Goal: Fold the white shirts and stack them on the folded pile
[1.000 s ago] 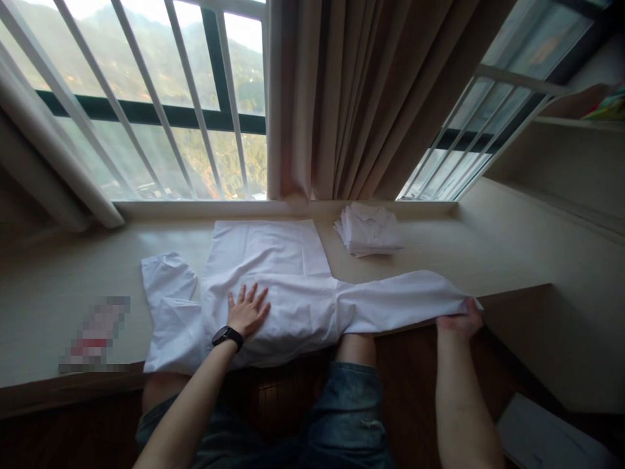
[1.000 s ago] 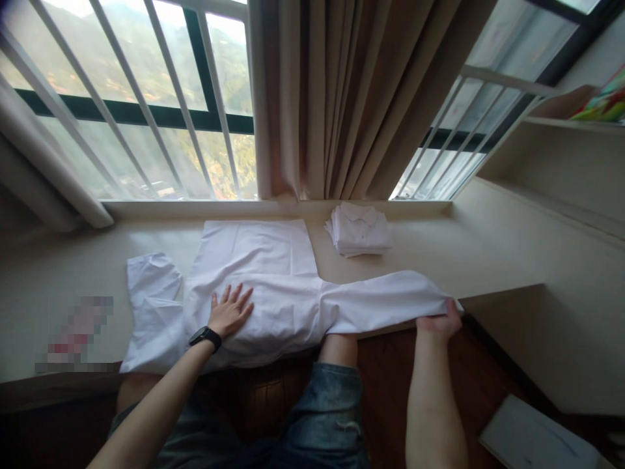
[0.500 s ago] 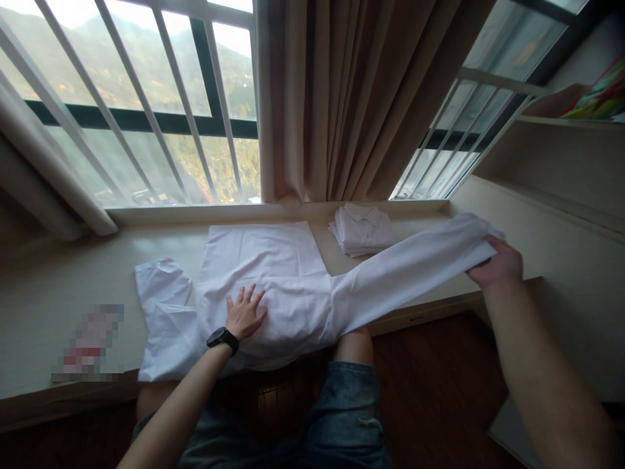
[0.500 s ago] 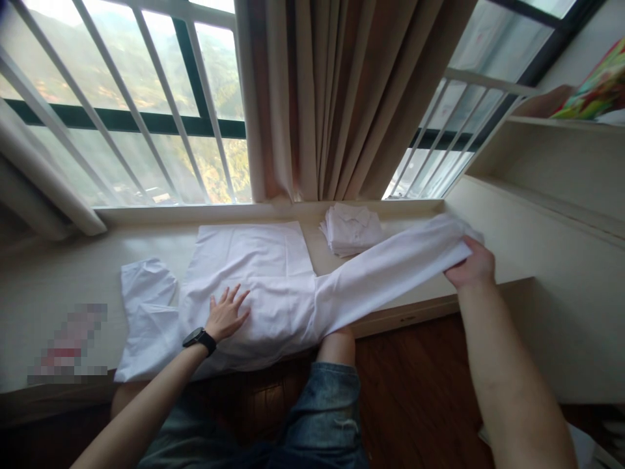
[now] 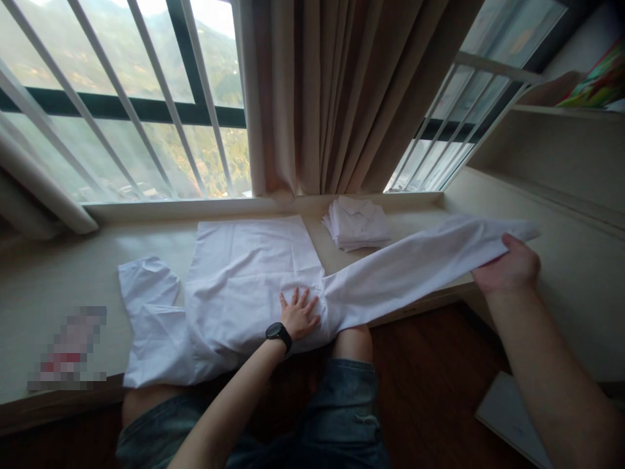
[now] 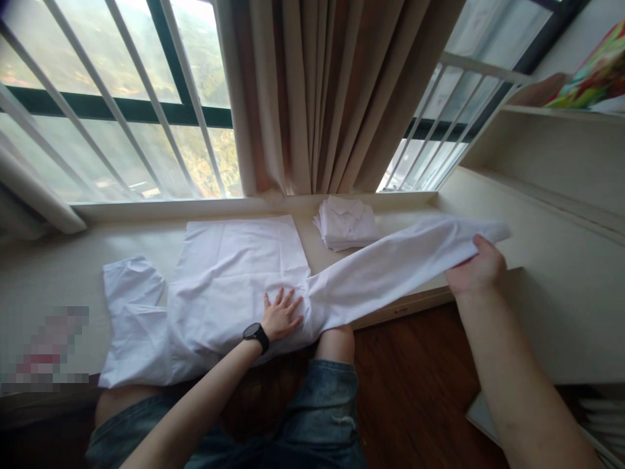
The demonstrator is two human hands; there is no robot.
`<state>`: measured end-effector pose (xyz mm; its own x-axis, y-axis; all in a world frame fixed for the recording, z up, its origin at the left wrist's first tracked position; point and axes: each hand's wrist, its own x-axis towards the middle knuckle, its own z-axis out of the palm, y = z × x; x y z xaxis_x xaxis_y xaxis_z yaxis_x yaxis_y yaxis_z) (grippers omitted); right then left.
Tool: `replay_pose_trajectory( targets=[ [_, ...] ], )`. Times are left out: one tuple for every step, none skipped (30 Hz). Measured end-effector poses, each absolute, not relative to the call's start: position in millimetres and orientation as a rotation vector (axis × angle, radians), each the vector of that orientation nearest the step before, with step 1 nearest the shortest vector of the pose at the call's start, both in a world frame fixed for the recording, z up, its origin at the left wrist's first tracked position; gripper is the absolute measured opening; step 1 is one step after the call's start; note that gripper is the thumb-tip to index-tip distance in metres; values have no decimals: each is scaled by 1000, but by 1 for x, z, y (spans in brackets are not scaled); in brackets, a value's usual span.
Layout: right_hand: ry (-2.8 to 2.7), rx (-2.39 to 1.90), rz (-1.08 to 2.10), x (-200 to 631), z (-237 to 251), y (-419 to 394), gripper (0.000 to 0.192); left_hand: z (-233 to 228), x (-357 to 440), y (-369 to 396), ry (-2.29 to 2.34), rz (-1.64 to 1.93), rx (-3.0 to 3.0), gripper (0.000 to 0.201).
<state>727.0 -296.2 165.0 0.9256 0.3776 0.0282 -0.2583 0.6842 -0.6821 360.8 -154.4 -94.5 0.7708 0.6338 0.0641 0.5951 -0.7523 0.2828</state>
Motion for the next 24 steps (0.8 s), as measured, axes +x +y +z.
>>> replay_pose_trajectory(
  targets=[
    [-199, -712, 364, 731, 165, -301, 34, -92, 362, -153, 962, 231, 2723, 64],
    [-214, -709, 388, 734, 164, -306, 35, -90, 364, -151, 954, 245, 2731, 63],
    [-223, -720, 415, 737, 162, -310, 36, -89, 367, -150, 937, 270, 2745, 63],
    [-218, -732, 427, 738, 159, -314, 37, -88, 369, -148, 913, 295, 2758, 63],
    [-202, -749, 429, 739, 156, -317, 37, -89, 372, -147, 884, 306, 2769, 62],
    [-184, -768, 427, 739, 152, -319, 37, -90, 375, -146, 861, 302, 2775, 60],
    [-162, -788, 426, 738, 148, -320, 36, -92, 378, -146, 847, 283, 2776, 59],
    [-142, -806, 432, 737, 144, -321, 35, -94, 381, -145, 846, 257, 2770, 58],
    [-117, -826, 444, 737, 141, -321, 33, -95, 384, -144, 849, 235, 2764, 57],
    [-88, -847, 456, 736, 138, -321, 32, -95, 387, -143, 853, 226, 2760, 57],
    [-67, -867, 470, 736, 136, -320, 31, -94, 391, -142, 859, 234, 2758, 56],
    [-53, -885, 484, 737, 135, -319, 31, -93, 396, -140, 866, 255, 2758, 54],
    [-46, -900, 499, 738, 135, -318, 30, -91, 401, -137, 872, 280, 2759, 53],
    [-47, -911, 512, 740, 135, -316, 30, -89, 407, -134, 874, 303, 2760, 53],
    [-48, -921, 519, 742, 137, -314, 30, -87, 413, -130, 872, 314, 2761, 53],
    [-51, -931, 523, 744, 139, -311, 30, -86, 418, -126, 869, 305, 2760, 53],
    [-55, -941, 524, 747, 141, -309, 30, -85, 423, -122, 867, 272, 2757, 53],
    [-60, -956, 519, 749, 143, -306, 31, -85, 427, -119, 868, 222, 2750, 54],
    [-65, -982, 498, 752, 144, -304, 31, -86, 431, -115, 873, 167, 2740, 55],
    [-75, -1026, 459, 754, 145, -302, 31, -87, 433, -113, 884, 120, 2730, 56],
    [-95, -1095, 413, 756, 146, -300, 28, -88, 435, -110, 901, 87, 2720, 57],
    [-126, -1192, 377, 757, 146, -298, 24, -89, 437, -109, 919, 72, 2713, 58],
    [-164, -1313, 350, 759, 147, -297, 20, -89, 438, -108, 941, 71, 2709, 59],
    [-215, -1451, 310, 761, 148, -296, 18, -89, 439, -107, 964, 78, 2705, 60]
  ],
)
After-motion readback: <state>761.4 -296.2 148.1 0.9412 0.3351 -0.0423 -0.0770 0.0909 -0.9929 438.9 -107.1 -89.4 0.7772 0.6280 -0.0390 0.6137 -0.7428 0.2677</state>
